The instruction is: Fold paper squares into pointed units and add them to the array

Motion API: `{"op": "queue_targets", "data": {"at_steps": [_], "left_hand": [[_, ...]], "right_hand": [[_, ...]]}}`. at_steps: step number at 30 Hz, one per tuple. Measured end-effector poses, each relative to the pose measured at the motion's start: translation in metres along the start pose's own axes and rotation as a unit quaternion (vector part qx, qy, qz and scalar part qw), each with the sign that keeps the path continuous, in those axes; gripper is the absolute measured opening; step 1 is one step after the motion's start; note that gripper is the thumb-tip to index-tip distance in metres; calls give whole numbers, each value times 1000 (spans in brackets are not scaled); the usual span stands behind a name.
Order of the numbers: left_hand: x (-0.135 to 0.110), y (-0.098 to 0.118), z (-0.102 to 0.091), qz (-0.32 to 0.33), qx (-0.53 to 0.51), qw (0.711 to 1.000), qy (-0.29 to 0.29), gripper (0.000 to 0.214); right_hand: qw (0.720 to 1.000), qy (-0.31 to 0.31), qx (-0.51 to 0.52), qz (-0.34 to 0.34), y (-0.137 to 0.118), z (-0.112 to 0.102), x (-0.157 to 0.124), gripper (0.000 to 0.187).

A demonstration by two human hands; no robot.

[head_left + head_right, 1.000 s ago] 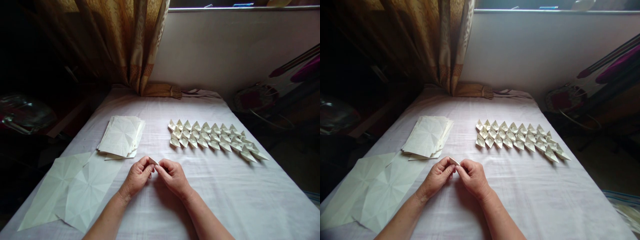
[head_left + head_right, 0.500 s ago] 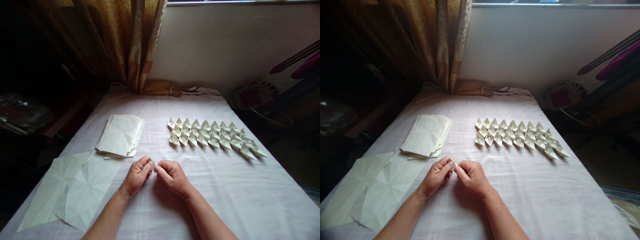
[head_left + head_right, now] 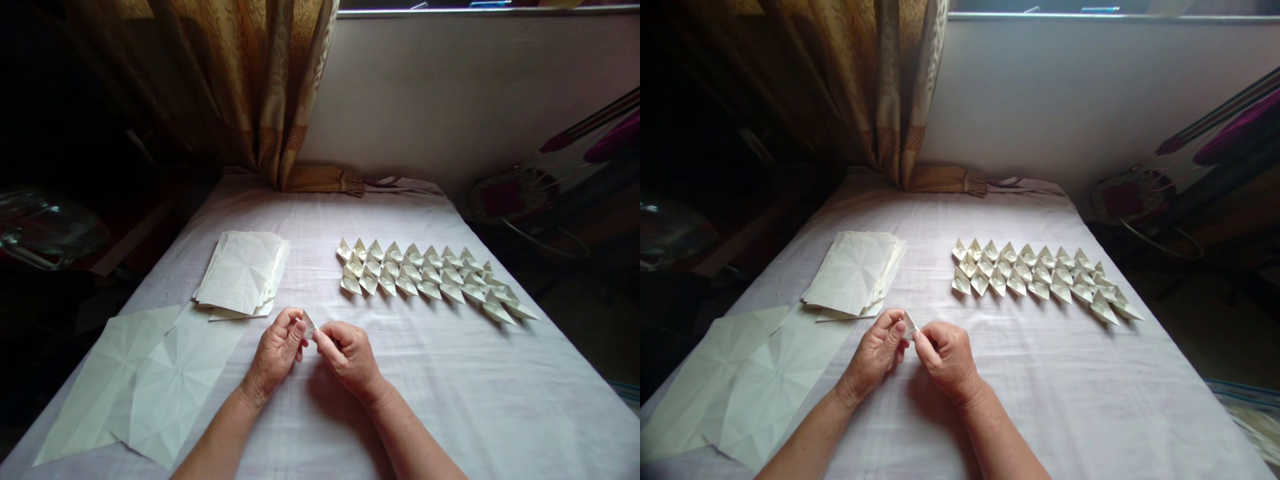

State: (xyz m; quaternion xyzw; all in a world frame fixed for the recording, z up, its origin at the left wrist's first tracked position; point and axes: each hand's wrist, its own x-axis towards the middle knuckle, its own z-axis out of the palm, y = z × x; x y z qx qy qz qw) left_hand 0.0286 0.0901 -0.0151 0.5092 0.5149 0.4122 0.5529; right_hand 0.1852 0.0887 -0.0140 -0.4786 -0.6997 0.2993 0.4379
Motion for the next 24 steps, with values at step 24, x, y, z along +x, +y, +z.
{"op": "queue_targets", "data": {"at_steps": [24], "left_hand": [[2, 1, 0, 42, 45, 998, 6, 34]], "right_hand": [[1000, 10, 26, 1, 7, 2, -1, 18]]}}
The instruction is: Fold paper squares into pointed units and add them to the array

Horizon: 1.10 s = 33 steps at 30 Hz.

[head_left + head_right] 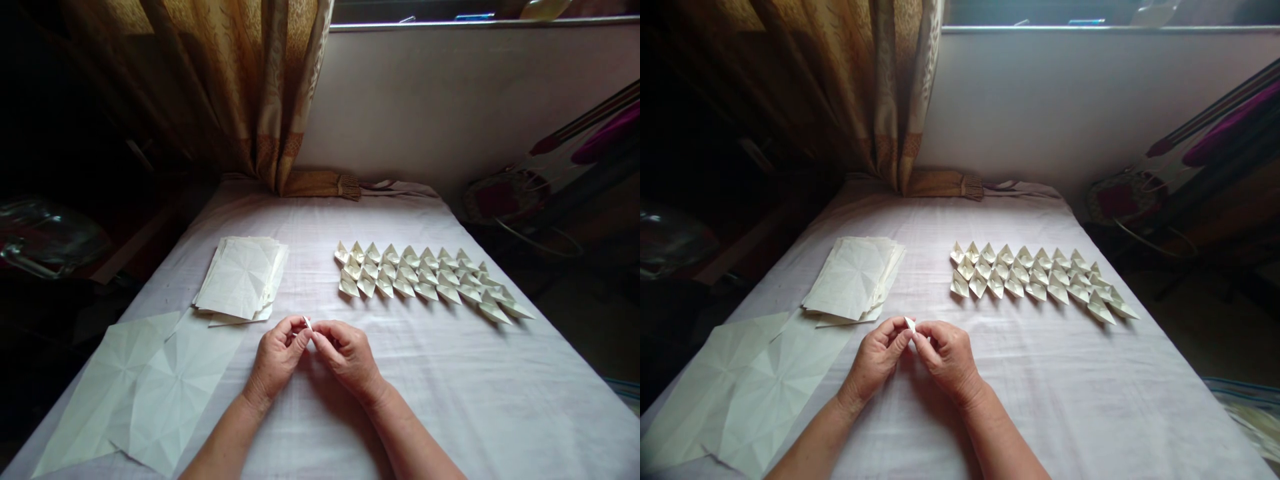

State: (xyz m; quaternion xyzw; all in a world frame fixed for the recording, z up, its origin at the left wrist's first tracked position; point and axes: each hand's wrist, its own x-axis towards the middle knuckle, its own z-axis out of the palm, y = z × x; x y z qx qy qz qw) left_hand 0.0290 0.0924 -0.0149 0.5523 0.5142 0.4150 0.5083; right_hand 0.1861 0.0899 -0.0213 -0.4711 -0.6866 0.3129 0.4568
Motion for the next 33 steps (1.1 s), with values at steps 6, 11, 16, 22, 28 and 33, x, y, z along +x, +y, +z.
{"op": "queue_targets", "data": {"at_steps": [6, 11, 16, 22, 28, 33], "left_hand": [[-1, -2, 3, -2, 77, 997, 13, 35], [-5, -2, 7, 34, 188, 981, 45, 31], [-5, -2, 9, 82, 246, 964, 59, 33], [-9, -4, 10, 103, 291, 949, 65, 37], [-17, -5, 6, 215, 395, 891, 55, 21], [-19, -1, 4, 223, 424, 877, 35, 23]], "right_hand": [[995, 1, -85, -49, 3, 1, 0, 20], [976, 29, -199, -81, 3, 2, -1, 24], [957, 27, -282, -70, 2, 6, -4, 25], [953, 35, -292, -75, -3, 5, -8, 18], [944, 31, -317, -89, -3, -5, -17, 18], [948, 24, -304, -87, 2, -8, -22, 14]]}}
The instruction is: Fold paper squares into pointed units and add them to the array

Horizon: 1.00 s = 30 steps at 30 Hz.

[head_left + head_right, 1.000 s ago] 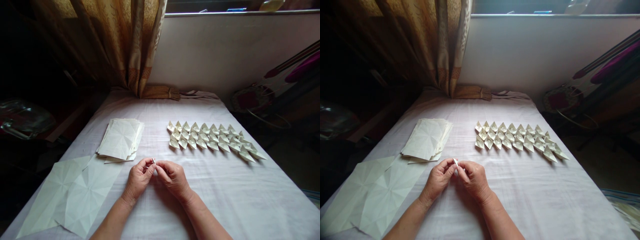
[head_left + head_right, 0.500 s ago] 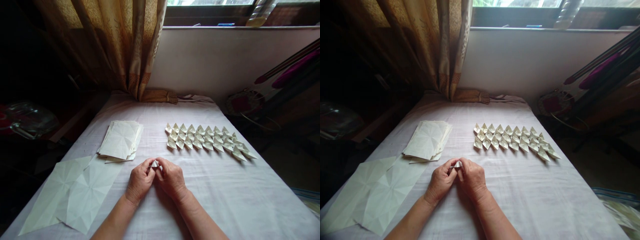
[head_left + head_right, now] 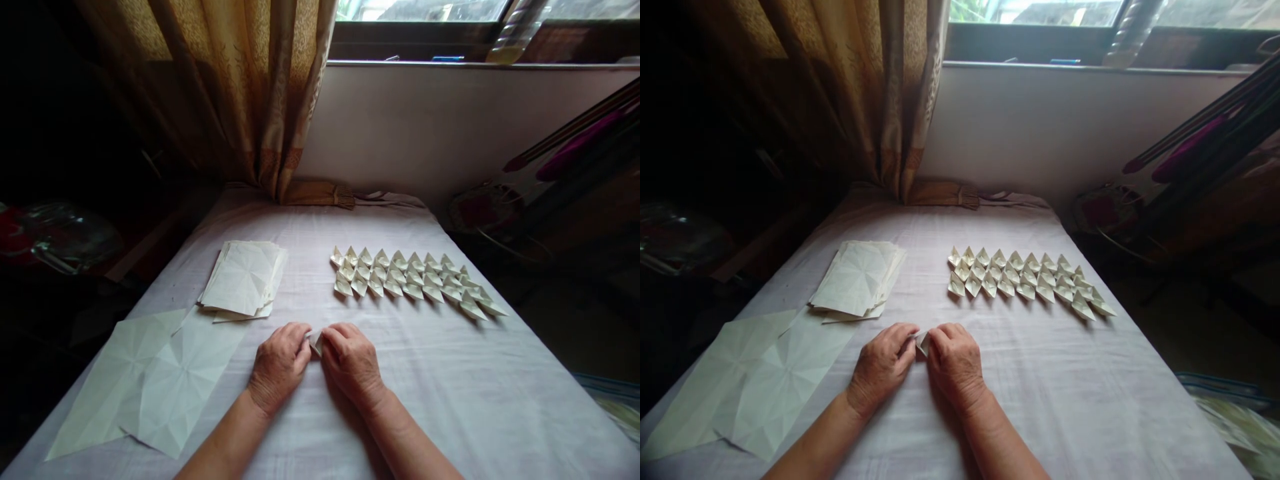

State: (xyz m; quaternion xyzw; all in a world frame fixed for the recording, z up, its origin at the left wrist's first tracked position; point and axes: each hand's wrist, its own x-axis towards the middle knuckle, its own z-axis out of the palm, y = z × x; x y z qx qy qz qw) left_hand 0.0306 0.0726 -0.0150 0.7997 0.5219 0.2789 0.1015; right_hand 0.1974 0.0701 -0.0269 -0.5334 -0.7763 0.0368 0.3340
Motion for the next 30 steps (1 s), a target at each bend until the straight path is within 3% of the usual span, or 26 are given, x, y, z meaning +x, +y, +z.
{"op": "queue_targets", "data": {"at_steps": [9, 17, 21, 24, 30], "left_hand": [[-7, 9, -5, 9, 19, 999, -27, 17], [-10, 4, -14, 1, -41, 997, -59, 19], [-14, 3, -12, 19, -57, 998, -29, 26], [-17, 2, -7, 27, -13, 1000, -2, 28], [-19, 3, -5, 60, 54, 997, -9, 31]], "right_hand": [[999, -27, 24, 8, -2, -3, -2, 11], [997, -25, 76, -9, -4, -3, -9, 6], [997, 13, 47, -51, -9, -3, -8, 14], [997, 25, 22, -74, -10, -7, -6, 16], [996, 12, 9, -85, -7, -15, -10, 16]]}}
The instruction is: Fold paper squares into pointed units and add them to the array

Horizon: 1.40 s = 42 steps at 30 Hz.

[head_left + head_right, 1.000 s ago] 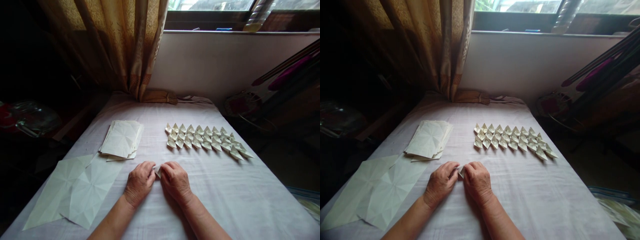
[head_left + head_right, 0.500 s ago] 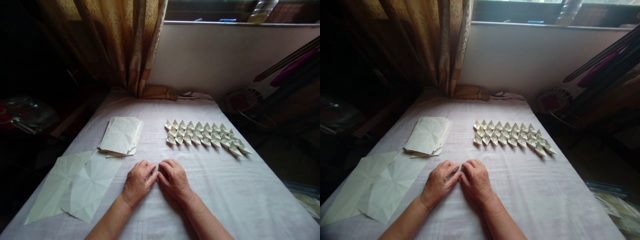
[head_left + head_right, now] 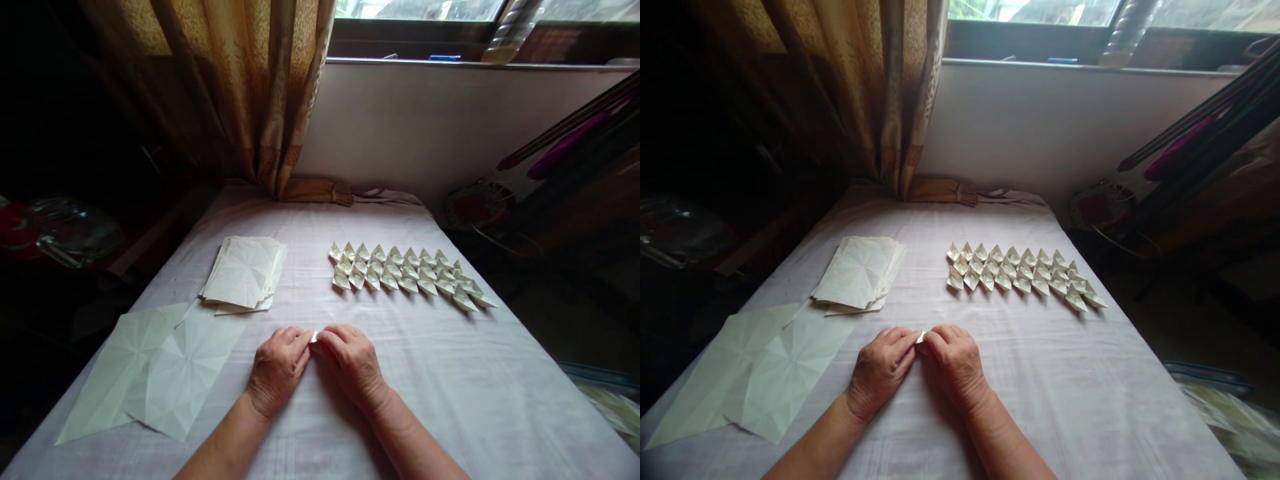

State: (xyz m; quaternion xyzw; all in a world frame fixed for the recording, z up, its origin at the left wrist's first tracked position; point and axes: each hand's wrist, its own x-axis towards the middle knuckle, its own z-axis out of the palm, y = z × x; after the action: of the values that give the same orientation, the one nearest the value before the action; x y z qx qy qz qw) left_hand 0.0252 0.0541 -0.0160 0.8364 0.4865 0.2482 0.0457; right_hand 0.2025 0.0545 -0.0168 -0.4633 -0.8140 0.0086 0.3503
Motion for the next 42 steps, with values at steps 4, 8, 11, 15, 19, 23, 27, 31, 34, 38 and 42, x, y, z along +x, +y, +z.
{"op": "queue_targets", "data": {"at_steps": [4, 8, 11, 15, 19, 23, 27, 31, 34, 38, 42], "left_hand": [[-1, -1, -1, 31, 12, 999, -14, 29], [-3, -4, -1, 66, 25, 997, -10, 27], [-4, -5, -2, 104, 32, 994, -5, 28], [-6, -4, -5, 136, 32, 990, -5, 29], [-8, -3, -6, 147, 43, 988, -5, 28], [-9, -2, -7, 143, 41, 989, 6, 26], [-10, 0, -7, 126, 31, 992, -5, 27], [-12, 0, -8, 109, 14, 994, -19, 29], [-11, -3, -7, 104, -2, 994, -26, 29], [-8, -7, -6, 103, -28, 993, -44, 26], [-7, -9, -7, 96, -37, 994, -44, 25]], "right_hand": [[1000, -17, -1, -16, 5, -5, -6, 17], [999, -48, 2, -24, 10, -9, -7, 24], [997, -66, 6, -31, 11, -11, -7, 25], [996, -83, 13, -30, 12, -13, -9, 24], [996, -87, 4, -34, 11, -13, -11, 24], [994, -86, -30, -58, 12, -11, -10, 25], [990, -117, -66, -52, 12, -8, -7, 21], [982, -149, -98, -57, 11, -8, -5, 18], [971, -173, -137, -92, 12, -10, 0, 17], [953, -212, -149, -157, 17, -12, 11, 13], [953, -216, -141, -159, 20, -10, 11, 11]]}}
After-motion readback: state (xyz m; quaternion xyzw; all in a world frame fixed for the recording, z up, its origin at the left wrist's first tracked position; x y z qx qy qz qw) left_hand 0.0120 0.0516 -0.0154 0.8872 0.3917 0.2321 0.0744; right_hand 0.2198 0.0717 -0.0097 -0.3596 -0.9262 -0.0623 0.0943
